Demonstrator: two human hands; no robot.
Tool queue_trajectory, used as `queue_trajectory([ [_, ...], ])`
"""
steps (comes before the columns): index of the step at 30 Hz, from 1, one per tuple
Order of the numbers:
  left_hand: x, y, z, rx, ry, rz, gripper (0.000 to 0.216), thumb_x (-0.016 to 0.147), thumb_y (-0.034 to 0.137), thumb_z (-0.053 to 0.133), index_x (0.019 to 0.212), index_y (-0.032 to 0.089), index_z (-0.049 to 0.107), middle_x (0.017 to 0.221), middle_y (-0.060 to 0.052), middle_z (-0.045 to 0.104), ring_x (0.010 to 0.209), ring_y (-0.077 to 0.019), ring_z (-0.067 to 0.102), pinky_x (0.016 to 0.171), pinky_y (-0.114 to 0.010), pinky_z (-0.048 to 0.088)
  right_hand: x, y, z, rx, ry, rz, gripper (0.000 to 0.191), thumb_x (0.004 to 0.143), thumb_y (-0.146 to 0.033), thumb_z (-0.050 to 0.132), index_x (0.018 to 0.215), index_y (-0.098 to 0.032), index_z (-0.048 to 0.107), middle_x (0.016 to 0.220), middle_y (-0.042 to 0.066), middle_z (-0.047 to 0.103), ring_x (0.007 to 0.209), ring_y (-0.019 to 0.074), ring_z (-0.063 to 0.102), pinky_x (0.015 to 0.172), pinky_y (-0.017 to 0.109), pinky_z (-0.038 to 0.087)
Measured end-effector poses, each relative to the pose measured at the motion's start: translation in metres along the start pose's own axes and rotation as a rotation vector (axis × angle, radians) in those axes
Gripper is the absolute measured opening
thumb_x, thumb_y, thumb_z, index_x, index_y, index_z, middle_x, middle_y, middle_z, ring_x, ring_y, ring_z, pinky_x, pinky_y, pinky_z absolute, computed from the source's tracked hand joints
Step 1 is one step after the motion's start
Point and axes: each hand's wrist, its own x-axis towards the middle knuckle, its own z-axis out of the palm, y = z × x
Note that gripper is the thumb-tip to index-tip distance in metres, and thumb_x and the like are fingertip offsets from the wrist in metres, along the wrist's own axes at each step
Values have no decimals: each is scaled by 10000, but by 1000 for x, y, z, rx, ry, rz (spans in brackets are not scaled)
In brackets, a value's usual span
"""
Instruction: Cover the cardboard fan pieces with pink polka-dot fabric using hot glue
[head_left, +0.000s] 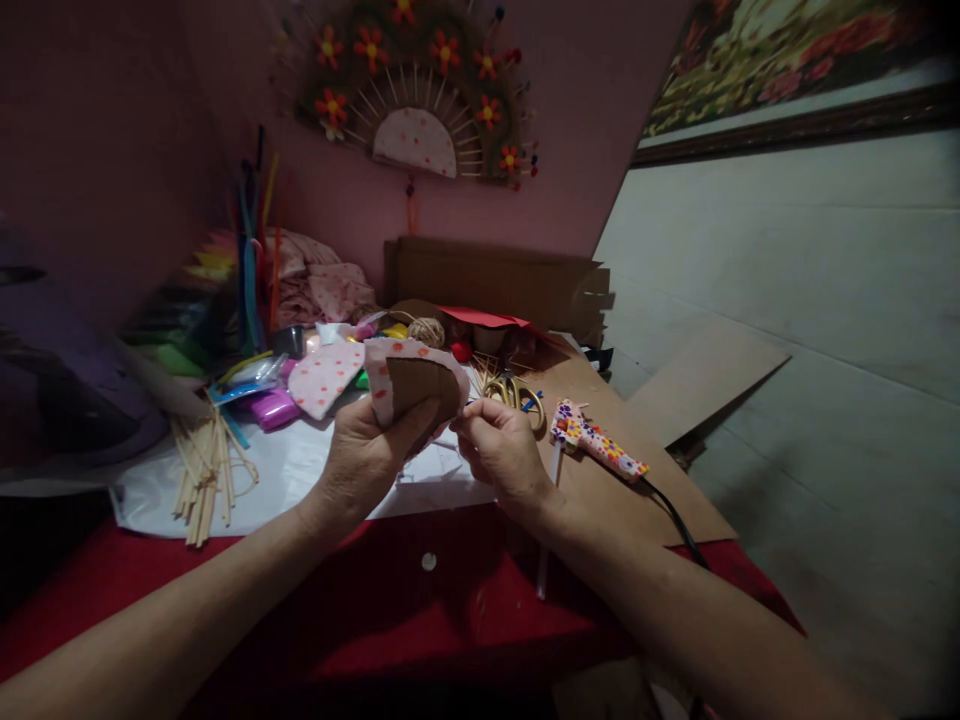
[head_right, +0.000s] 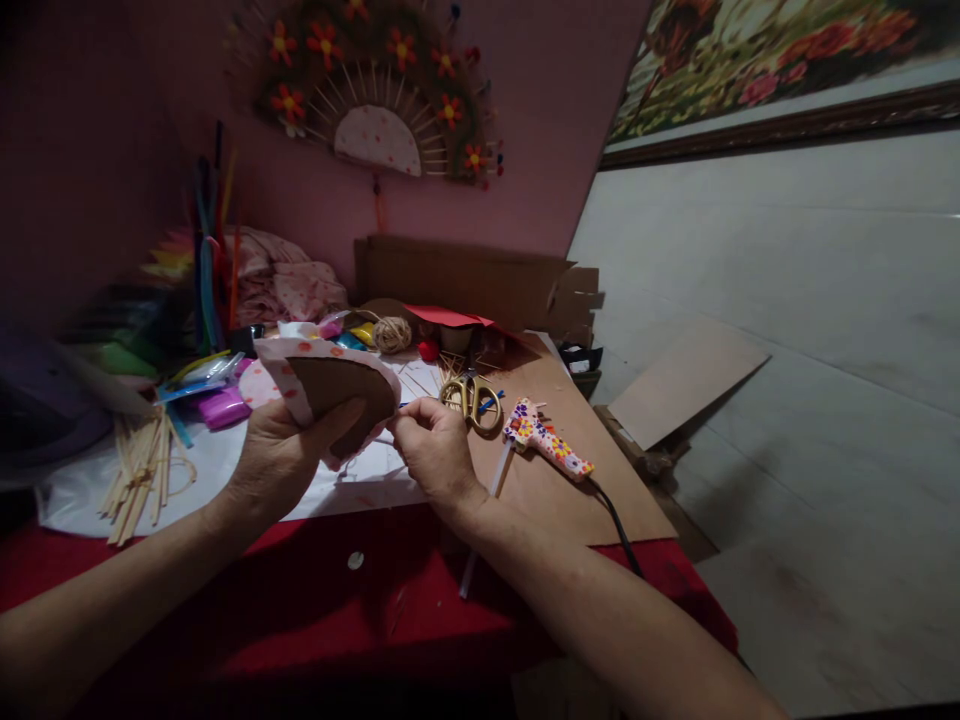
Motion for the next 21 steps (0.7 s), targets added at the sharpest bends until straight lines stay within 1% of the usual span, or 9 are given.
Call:
queue_trajectory([
  [4, 0, 1, 0, 22, -7, 20, 82, 599, 202, 787, 603, 182, 707, 559, 19, 647, 467, -93, 525, 451, -196, 439, -1, 0, -3, -151, -8, -142, 157, 689, -244, 569, 555, -189, 507, 454, -70, 398, 424, 70, 319, 422, 216, 249],
  [6, 0, 0, -1, 27, -25, 8, 126, 606, 193, 782, 543, 168, 676, 483, 31, 596, 416, -72, 476, 405, -179, 396, -3, -2, -3, -250, -13, -205, 155, 687, -231, 557, 549, -185, 503, 492, -55, 415, 472, 82, 342, 458, 226, 275],
  [8, 1, -2, -3, 20, -31, -12, 157, 613, 198, 779, 527, 157, 655, 464, 35, 576, 405, -62, 467, 392, -167, 381, -5, -5, -3, -339, -24, -250, 136, 692, -217, 545, 564, -180, 518, 521, -44, 434, 505, 91, 359, 482, 232, 292],
  [9, 1, -3, -4, 5, -35, -24, 137, 619, 206, 777, 559, 155, 665, 497, 29, 599, 429, -68, 496, 410, -167, 402, -6, -5, -3, -371, -35, -264, 124, 696, -210, 540, 576, -177, 531, 532, -39, 445, 514, 93, 367, 489, 233, 298],
  [11, 3, -5, -6, -57, -50, -59, 110, 642, 226, 767, 697, 159, 700, 627, 5, 667, 526, -102, 581, 499, -195, 478, -7, -6, -4, -397, -53, -277, 123, 709, -208, 533, 593, -171, 555, 539, -34, 461, 520, 95, 381, 494, 231, 307],
  [13, 5, -4, -7, -146, -87, -100, 166, 676, 238, 746, 813, 157, 698, 717, -16, 694, 597, -132, 622, 579, -243, 521, -6, -5, -5, -339, -50, -254, 176, 745, -249, 521, 593, -170, 560, 514, -36, 459, 490, 88, 377, 468, 221, 299],
  [16, 7, 1, -7, -282, -101, -164, 178, 701, 204, 724, 863, 152, 670, 781, -25, 699, 651, -142, 640, 638, -270, 535, -2, -4, -5, -110, -15, -138, 290, 800, -334, 455, 572, -174, 534, 444, -49, 431, 397, 67, 339, 387, 200, 249],
  [18, 9, 5, -7, -341, -92, -207, 188, 712, 172, 710, 893, 157, 659, 859, -31, 704, 724, -147, 652, 685, -268, 536, 0, -4, -5, 33, 26, -38, 274, 791, -350, 458, 590, -176, 526, 436, -59, 430, 357, 53, 326, 348, 179, 213],
  [21, 10, 6, -9, -357, -120, -246, 182, 734, 172, 689, 911, 145, 659, 914, -59, 708, 803, -172, 660, 732, -279, 534, 3, -3, -3, 128, 70, 92, 200, 726, -358, 571, 653, -178, 524, 486, -70, 464, 345, 35, 336, 315, 146, 183],
])
